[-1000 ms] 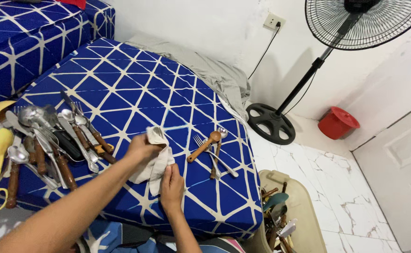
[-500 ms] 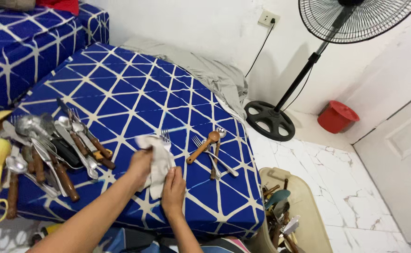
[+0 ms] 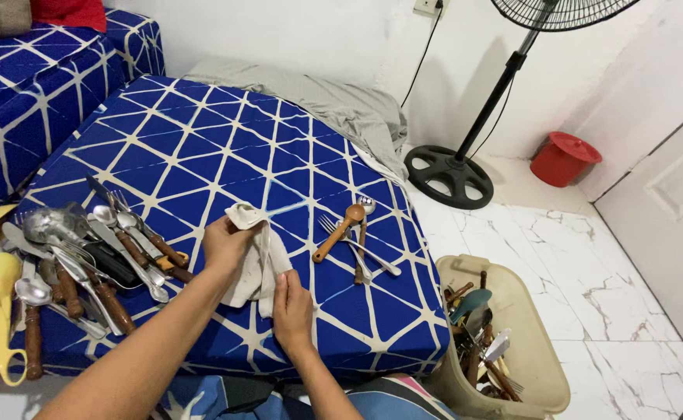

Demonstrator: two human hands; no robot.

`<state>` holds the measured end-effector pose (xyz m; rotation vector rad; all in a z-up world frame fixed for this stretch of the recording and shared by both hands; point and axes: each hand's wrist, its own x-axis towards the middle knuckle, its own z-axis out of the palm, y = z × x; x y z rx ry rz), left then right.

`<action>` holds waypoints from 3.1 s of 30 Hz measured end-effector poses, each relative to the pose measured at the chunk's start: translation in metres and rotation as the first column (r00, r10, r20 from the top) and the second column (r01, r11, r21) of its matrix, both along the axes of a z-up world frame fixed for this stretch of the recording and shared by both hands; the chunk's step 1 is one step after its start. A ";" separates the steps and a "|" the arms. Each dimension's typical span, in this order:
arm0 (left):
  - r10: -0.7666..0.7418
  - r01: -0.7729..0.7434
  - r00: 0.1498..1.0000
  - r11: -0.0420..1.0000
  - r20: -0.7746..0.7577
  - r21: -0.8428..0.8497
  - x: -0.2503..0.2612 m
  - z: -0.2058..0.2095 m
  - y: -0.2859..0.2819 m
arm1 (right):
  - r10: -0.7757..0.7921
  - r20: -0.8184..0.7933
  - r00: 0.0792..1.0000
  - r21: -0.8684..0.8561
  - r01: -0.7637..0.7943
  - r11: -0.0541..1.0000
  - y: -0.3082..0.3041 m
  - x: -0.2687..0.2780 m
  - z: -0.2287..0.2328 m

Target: The person wipes individual pieces of silverware, including forks, knives, and spoons, with a cloth while they are laid out on a bed.

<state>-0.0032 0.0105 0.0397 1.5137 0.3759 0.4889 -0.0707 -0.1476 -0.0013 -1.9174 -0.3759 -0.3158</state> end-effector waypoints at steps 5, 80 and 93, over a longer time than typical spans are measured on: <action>-0.015 0.018 0.998 0.999 0.053 -0.042 -0.003 -0.019 0.004 | 0.001 0.011 1.000 -0.029 -0.001 1.000 0.001 0.003 -0.008; -0.375 0.377 0.918 0.926 0.128 0.006 -0.063 -0.009 -0.035 | -0.247 0.149 0.957 0.288 0.197 0.937 -0.004 0.059 0.111; -0.422 0.416 0.886 0.907 0.192 0.069 -0.052 -0.009 -0.037 | -0.156 0.118 0.981 0.445 0.088 0.891 0.003 0.061 0.109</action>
